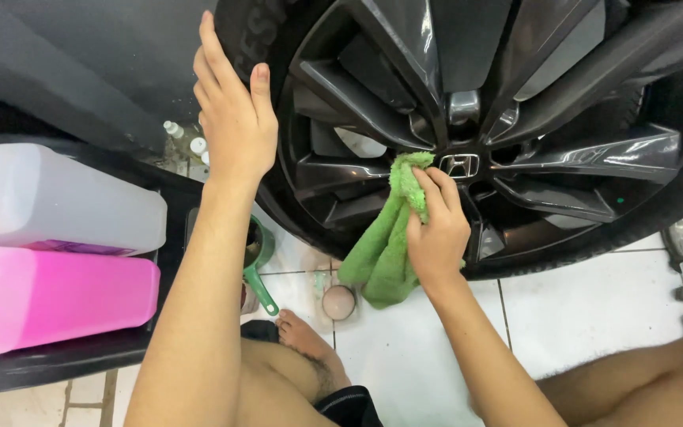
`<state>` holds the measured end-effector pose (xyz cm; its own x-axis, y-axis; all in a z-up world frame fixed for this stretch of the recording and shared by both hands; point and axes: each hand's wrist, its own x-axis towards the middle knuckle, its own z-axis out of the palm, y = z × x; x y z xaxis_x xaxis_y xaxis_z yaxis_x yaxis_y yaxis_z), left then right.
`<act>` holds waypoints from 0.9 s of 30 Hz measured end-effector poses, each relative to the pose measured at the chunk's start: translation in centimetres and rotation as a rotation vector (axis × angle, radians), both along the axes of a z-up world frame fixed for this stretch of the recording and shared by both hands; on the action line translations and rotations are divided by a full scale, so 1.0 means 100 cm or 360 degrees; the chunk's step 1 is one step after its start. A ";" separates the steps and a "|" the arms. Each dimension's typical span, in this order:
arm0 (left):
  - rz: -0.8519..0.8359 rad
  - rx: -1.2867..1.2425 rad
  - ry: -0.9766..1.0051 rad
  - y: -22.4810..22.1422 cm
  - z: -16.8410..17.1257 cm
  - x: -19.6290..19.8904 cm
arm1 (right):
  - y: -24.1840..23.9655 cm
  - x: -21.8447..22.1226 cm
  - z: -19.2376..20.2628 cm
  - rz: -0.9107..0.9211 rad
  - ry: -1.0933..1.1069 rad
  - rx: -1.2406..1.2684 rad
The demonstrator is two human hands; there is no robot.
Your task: The person sits on the floor and wipes a car wheel with a green cloth. They clean the spokes and the center hub of the wheel, holding the tire with their left hand while wiping with their right hand.
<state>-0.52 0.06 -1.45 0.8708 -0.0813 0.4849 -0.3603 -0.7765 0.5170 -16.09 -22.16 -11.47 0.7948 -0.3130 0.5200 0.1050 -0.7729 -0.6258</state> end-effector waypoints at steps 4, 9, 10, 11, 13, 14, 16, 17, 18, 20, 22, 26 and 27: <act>-0.0029 -0.0006 0.0026 0.001 0.000 -0.001 | 0.003 0.000 0.020 -0.0179 0.0519 -0.0079; -0.0003 -0.0006 0.0072 -0.001 0.002 -0.002 | 0.003 0.018 0.040 -0.0020 0.1121 -0.0157; -0.0009 0.0001 0.0080 0.000 0.001 -0.002 | 0.001 0.022 0.044 -0.0023 0.1129 -0.0149; -0.0011 0.0008 0.0069 0.001 0.000 0.000 | -0.002 0.028 0.049 0.0037 0.1173 -0.0130; -0.0012 0.0015 0.0050 0.002 0.001 0.001 | -0.011 0.036 0.056 0.0098 0.1209 -0.0111; -0.0003 0.0009 0.0064 0.001 0.002 0.001 | -0.017 0.037 0.058 0.0153 0.1230 -0.0110; 0.0004 0.0000 0.0092 0.001 0.001 0.000 | -0.025 0.034 0.067 0.0206 0.1266 -0.0111; -0.0004 0.0013 0.0066 0.002 -0.001 0.000 | -0.028 0.031 0.073 0.0202 0.1317 -0.0151; -0.0013 0.0026 0.0040 0.003 -0.002 0.001 | -0.031 0.028 0.080 0.0197 0.1368 -0.0191; -0.0009 0.0019 0.0044 0.001 0.001 -0.001 | -0.031 0.023 0.088 0.0190 0.1354 -0.0189; 0.0008 0.0010 0.0049 0.000 0.003 0.001 | -0.030 0.027 0.081 0.0194 0.1340 -0.0193; 0.0010 0.0001 0.0062 0.000 0.002 0.000 | -0.023 0.027 0.055 0.0194 0.1195 -0.0142; 0.0007 -0.0016 0.0086 -0.001 0.004 -0.001 | -0.024 0.025 0.056 0.0188 0.1171 -0.0160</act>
<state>-0.60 -0.03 -1.09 0.8960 -0.0728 0.4381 -0.3286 -0.7724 0.5435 -13.59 -24.52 -5.84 0.9735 -0.1832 -0.1370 -0.2274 -0.8397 -0.4931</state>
